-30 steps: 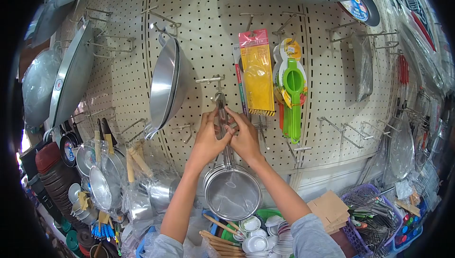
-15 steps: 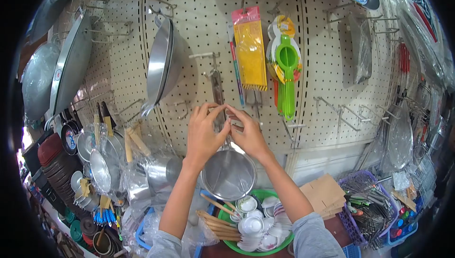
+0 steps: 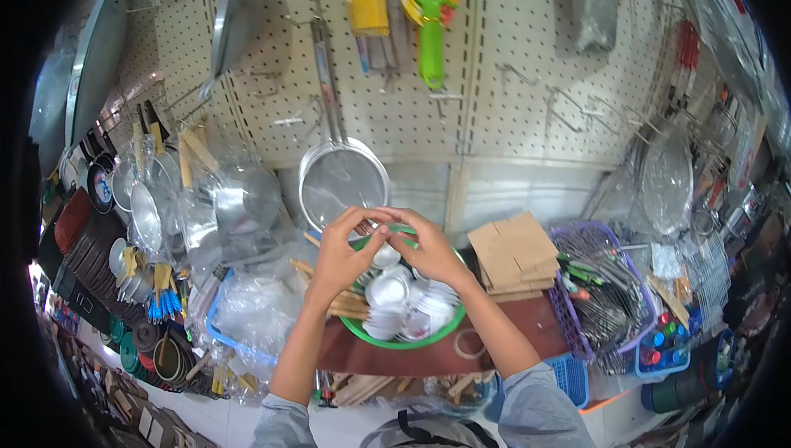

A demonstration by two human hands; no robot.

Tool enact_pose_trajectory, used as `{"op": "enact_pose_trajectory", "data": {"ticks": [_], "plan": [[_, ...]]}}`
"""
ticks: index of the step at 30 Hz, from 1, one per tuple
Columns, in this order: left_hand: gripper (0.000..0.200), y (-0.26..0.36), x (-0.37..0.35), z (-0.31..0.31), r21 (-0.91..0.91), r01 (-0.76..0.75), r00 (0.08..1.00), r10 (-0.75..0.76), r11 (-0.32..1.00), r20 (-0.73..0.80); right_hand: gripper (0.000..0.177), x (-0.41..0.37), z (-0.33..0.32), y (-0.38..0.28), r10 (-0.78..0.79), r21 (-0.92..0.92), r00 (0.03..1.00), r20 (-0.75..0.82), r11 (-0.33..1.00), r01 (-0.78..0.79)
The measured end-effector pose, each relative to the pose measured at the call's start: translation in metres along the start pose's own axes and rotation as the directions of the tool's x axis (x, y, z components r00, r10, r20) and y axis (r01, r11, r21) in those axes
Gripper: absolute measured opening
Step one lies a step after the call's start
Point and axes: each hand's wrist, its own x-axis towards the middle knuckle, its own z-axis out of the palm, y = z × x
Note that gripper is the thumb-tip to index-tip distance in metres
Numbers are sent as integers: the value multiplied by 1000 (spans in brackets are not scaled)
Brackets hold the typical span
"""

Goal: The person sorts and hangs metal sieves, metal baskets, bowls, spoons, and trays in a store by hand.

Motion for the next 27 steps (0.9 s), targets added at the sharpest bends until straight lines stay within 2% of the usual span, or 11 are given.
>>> {"op": "enact_pose_trajectory", "data": {"ticks": [2,6,11,13,22,25,27], "plan": [[19,-2,-22,21,-35,43,998,-41,998,48,46,-32,-7,0,57,3,998,-7,998,-57],[23,4,-62,69,-142,178,978,-159,974,135,44,-94,-27,23,33,-94,999,-18,995,-34],[19,17,-100,131,-243,245,963,-208,938,169,44,-162,-52,40,53,-111,996,-75,992,-61],[16,30,-113,152,-296,281,955,-236,913,178,43,-186,-64,28,81,-143,992,-97,985,-95],[7,82,-166,225,-285,376,918,-311,882,247,49,-290,-114,13,137,-116,986,-89,982,-147],[5,107,-178,243,-332,391,905,-292,858,309,50,-317,-128,3,170,-73,984,-53,982,-173],[5,112,-186,259,-325,402,895,-292,856,337,49,-334,-136,-1,110,-35,991,-72,993,-113]]}}
